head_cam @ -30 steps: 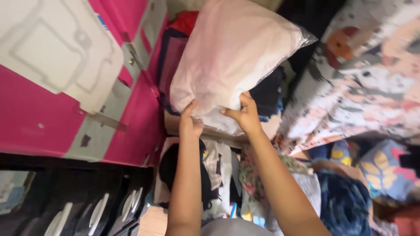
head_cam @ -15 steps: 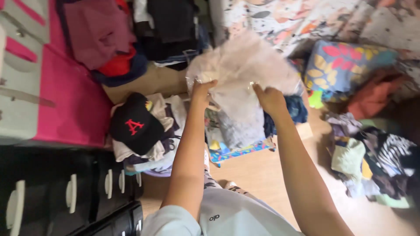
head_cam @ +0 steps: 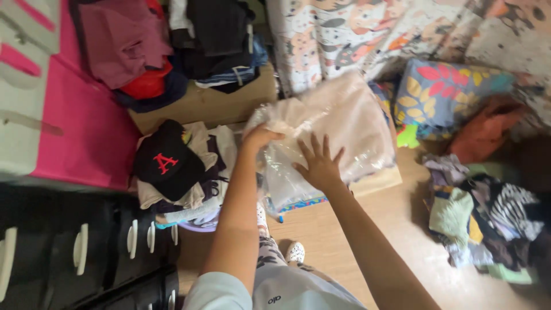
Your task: Organizing, folding, and hanging clothes in a bedroom.
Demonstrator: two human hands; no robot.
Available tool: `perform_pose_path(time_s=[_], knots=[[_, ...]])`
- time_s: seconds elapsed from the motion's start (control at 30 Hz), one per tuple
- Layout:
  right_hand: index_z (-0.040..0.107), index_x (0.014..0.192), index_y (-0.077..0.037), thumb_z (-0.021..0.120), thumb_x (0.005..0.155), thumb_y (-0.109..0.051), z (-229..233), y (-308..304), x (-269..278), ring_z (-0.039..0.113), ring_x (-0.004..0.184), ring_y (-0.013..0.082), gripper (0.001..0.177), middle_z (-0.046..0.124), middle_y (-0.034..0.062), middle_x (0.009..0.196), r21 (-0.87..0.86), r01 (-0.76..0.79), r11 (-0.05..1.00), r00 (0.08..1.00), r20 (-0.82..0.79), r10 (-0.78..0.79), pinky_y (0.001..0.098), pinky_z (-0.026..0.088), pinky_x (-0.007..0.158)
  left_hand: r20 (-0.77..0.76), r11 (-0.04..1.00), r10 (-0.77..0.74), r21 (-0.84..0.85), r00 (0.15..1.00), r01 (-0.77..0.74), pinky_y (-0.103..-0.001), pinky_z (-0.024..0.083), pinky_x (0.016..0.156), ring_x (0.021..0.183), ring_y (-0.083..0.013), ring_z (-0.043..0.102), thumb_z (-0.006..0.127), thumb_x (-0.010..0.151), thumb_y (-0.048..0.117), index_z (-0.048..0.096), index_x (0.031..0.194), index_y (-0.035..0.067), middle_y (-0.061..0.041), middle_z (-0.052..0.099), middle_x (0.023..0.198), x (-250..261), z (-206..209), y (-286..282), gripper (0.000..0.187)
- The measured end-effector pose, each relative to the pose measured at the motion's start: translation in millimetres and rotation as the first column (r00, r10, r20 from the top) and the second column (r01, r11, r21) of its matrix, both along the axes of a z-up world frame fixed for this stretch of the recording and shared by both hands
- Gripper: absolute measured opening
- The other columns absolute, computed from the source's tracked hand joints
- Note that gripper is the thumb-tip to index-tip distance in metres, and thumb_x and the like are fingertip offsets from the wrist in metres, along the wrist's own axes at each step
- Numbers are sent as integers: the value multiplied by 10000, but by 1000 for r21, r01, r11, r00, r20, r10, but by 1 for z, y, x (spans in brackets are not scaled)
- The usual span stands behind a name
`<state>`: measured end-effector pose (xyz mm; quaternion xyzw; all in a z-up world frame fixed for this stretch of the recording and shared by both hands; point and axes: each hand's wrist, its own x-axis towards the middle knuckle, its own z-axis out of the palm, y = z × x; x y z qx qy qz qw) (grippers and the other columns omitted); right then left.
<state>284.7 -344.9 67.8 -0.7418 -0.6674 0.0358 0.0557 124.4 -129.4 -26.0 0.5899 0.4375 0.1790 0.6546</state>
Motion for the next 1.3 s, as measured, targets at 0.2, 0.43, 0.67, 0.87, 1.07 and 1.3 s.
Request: perform_pose_path(time_s=[0.2, 0.43, 0.67, 0.87, 1.07, 1.3], knots=[[302, 1572, -335, 531, 925, -631, -26, 19, 4, 120, 1536, 412, 747, 143, 73, 1691, -291, 2, 957, 987, -152, -48, 853, 141, 1049, -619, 860, 326, 508, 714, 48, -462, 572, 877, 984, -361, 736, 738, 653, 810, 771, 1015, 1, -220, 748, 1035, 10, 22, -39, 888], [457, 1499, -251, 595, 961, -452, -18, 98, -38, 348, 1488, 346, 591, 397, 115, 1584, -92, 10, 996, 997, -69, -16, 826, 205, 1097, -581, 788, 416, 614, 699, 41, -491, 575, 817, 885, -382, 731, 642, 839, 726, 768, 914, -7, -223, 740, 906, -47, 40, -11, 747], [469, 1495, -235, 643, 897, -332, 18, 215, -147, 352, 1453, 401, 630, 402, 155, 1554, 46, -284, 958, 947, -140, 288, 798, 212, 1088, -162, 503, 716, 794, 679, -341, -520, 548, 818, 908, -421, 702, 625, 817, 221, 771, 981, 76, -200, 752, 924, -171, 33, 97, 263], [491, 1448, -126, 678, 891, -307, 26, 334, -249, 299, 1497, 408, 615, 352, 172, 1601, 130, -487, 863, 858, -109, 501, 756, 211, 1129, 3, 223, 916, 828, 401, -515, -497, 506, 955, 1093, -441, 616, 715, 857, 134, 678, 1125, 37, -234, 657, 1151, -284, 34, 189, 288], [477, 1479, -60, 660, 863, -174, 24, 424, -329, 280, 1524, 371, 653, 315, 167, 1637, 243, -642, 727, 738, -62, 672, 660, 225, 1185, -22, 217, 939, 811, 343, -543, -502, 433, 1081, 1292, -481, 492, 737, 864, 183, 597, 1297, 12, -296, 497, 1423, -351, 27, 267, 486], [466, 1494, -59, 628, 768, -21, 32, 471, -364, 242, 1531, 339, 744, 319, 133, 1637, 113, -658, 745, 739, -98, 667, 683, 214, 1172, -55, 296, 939, 633, 339, -716, -524, 353, 1134, 1348, -499, 437, 962, 549, 399, 327, 1507, -88, -354, 442, 1442, -372, 1, 329, 1248]])
